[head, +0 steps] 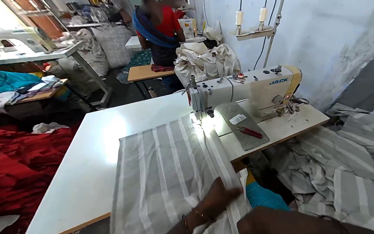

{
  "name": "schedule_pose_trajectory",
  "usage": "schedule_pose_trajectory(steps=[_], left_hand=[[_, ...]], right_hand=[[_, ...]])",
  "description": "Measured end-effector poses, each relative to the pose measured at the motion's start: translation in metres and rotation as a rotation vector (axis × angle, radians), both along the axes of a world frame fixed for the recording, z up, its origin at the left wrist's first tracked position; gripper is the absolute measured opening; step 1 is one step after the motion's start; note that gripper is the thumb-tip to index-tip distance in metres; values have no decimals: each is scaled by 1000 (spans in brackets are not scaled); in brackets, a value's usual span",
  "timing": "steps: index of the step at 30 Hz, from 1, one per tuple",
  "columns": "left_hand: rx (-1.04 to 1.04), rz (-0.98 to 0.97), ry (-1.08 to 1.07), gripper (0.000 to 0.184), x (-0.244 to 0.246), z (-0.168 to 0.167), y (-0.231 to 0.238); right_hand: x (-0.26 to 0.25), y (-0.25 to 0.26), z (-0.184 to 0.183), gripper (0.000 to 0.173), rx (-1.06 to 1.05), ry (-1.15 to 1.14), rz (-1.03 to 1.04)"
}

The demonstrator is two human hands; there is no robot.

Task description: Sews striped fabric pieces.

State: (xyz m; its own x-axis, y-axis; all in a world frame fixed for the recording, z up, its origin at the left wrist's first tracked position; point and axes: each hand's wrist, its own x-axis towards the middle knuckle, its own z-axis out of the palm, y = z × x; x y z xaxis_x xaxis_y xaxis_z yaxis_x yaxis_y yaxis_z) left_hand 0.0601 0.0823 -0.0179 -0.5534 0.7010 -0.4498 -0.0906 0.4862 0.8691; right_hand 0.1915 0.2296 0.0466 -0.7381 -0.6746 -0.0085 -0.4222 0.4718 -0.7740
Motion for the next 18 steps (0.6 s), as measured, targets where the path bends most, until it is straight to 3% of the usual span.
schedule_pose_trajectory(steps=[3, 6, 9, 12, 15, 18], left_hand=[[-200, -324, 251, 59, 7, -36, -13], [-265, -411, 269, 61, 9, -23, -8], [-320, -519, 282, 60, 8, -2, 3], [-385, -644, 330, 61, 8, 12, 11], [-436, -762, 351, 58, 7, 14, 16], [-434, -806, 333, 45, 2, 5, 15]], right_hand=[[-40, 19, -19, 33, -83, -318, -477], [-93, 20, -52, 38, -9, -155, -862], [-140, 8, -70, 43, 218, -70, -904], [-166, 0, -65, 44, 352, -75, -942], [-165, -5, -65, 35, 422, -37, -952], [-142, -18, -62, 40, 513, -141, -875]])
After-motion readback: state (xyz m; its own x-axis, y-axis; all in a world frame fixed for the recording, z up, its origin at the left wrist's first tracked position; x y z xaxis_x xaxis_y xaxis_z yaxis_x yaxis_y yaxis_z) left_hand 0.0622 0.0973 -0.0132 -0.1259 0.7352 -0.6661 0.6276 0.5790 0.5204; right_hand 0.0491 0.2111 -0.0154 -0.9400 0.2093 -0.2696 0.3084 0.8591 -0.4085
